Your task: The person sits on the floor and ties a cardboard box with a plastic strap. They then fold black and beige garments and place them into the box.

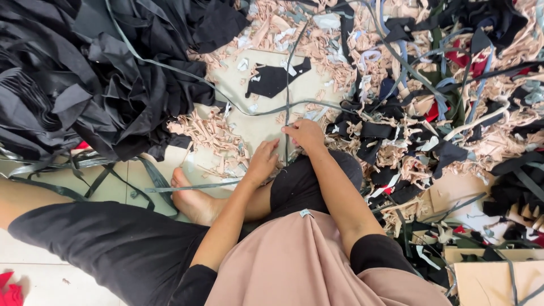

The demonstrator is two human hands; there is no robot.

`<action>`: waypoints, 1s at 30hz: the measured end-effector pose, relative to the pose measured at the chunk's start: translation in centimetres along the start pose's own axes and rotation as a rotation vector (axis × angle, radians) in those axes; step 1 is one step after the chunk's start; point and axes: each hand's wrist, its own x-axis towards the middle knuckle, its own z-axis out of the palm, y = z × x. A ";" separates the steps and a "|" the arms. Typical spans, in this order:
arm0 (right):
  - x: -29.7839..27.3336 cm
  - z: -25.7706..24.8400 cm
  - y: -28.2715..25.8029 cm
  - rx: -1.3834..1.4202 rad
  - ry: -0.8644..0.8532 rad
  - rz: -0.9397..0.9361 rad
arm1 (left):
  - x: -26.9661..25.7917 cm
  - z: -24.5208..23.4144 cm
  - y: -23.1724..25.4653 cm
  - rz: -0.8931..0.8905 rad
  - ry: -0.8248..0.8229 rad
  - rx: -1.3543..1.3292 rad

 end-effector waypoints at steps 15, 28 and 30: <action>0.1 5.2 -6.2 -0.397 0.321 -0.610 | -1.1 -1.3 0.3 -0.103 -0.016 -0.175; 2.2 0.4 -2.6 -0.096 0.266 -0.088 | 1.2 -5.9 0.8 -0.061 0.210 -0.012; 1.3 -0.1 -2.5 -0.166 0.001 0.066 | 2.5 -4.8 0.2 -0.076 0.200 -0.004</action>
